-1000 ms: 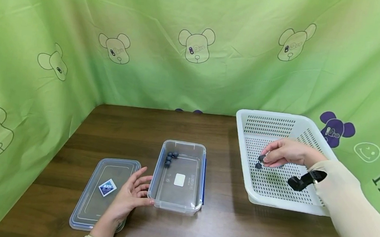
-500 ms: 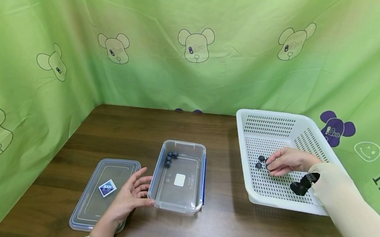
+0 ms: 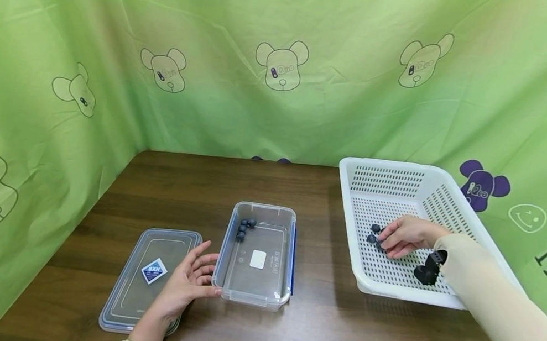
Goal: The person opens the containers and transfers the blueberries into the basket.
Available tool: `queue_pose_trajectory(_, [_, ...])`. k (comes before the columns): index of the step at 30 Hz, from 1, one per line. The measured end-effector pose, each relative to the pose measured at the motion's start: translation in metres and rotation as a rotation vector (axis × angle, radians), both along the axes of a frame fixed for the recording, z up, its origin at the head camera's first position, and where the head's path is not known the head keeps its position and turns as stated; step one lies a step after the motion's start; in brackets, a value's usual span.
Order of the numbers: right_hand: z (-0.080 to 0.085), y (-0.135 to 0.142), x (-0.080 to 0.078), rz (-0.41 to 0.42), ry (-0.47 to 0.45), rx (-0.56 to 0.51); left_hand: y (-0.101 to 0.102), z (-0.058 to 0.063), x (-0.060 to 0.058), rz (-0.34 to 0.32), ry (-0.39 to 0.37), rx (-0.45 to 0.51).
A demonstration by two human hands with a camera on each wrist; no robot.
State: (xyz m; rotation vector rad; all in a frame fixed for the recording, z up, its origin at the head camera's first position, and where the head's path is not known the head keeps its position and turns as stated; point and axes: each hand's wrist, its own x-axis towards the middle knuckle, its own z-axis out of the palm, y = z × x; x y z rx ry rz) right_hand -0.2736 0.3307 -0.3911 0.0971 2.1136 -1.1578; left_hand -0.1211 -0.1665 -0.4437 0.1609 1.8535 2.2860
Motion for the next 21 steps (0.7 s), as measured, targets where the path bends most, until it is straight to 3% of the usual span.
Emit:
queue_pose_trajectory(12, [0.013, 0.002, 0.000, 0.007, 0.009, -0.052, 0.000, 0.001, 0.000, -0.004, 0.003, 0.002])
queue_pose_trajectory(21, [0.047, -0.017, -0.001, 0.010, 0.123, -0.191, 0.000, -0.001, 0.001, 0.000, 0.016, 0.003])
